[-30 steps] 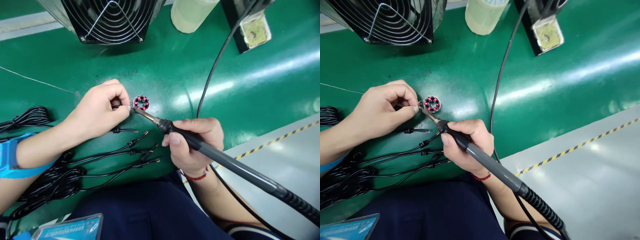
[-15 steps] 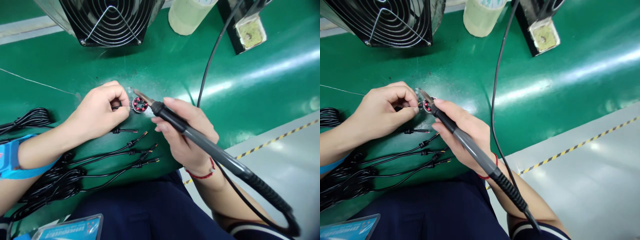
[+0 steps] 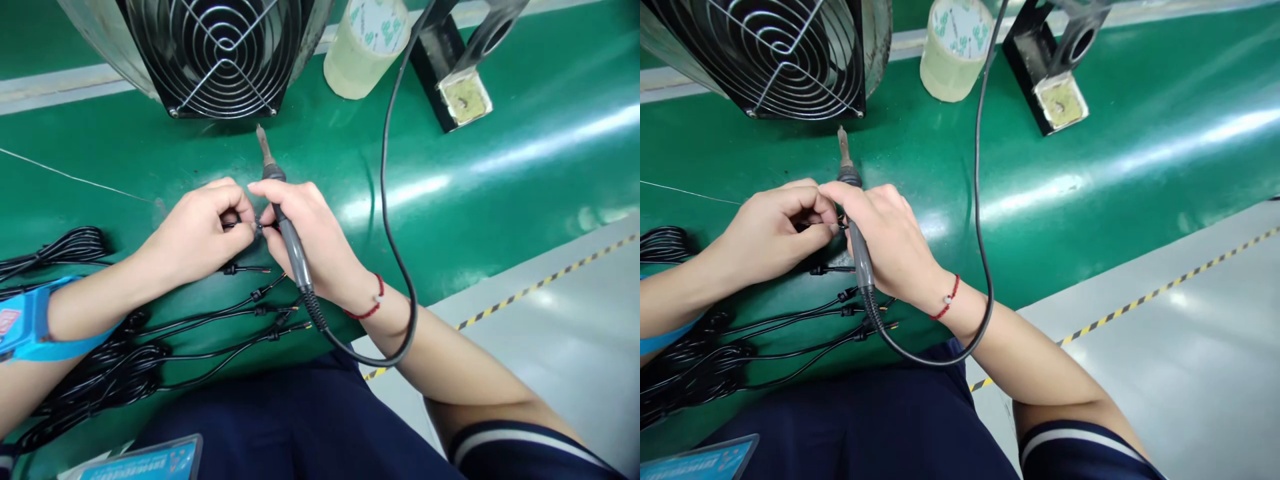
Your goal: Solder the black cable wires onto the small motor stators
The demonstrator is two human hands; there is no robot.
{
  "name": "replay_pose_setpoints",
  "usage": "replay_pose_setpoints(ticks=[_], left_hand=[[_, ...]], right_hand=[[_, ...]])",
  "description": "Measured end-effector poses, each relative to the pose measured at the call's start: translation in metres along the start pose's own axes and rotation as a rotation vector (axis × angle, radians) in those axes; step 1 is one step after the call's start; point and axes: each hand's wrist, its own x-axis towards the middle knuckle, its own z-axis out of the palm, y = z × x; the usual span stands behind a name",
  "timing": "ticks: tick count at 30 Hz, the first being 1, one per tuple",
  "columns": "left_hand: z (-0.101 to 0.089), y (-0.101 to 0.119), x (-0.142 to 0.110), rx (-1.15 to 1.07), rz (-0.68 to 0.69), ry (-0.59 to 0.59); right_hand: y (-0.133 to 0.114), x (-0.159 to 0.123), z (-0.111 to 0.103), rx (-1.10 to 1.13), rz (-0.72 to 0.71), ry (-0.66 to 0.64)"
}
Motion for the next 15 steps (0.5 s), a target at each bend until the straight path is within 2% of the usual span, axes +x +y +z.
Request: replay_pose_setpoints(ticks=[7, 12, 15], left_hand=[[-0.009, 0.000, -0.002, 0.084, -0.016, -0.062], [-0.016, 0.002, 0.000, 0.245, 0.007, -0.096], [-0.020, 0.004, 0.003, 0.180, -0.108, -0.125]], right_hand=[[0.005, 0.000, 0.008, -0.004, -0.039, 0.081], [0.007, -0.004, 0.011, 0.020, 0.040, 0.079], [0.010, -0.006, 0.014, 0.063, 0.032, 0.077]])
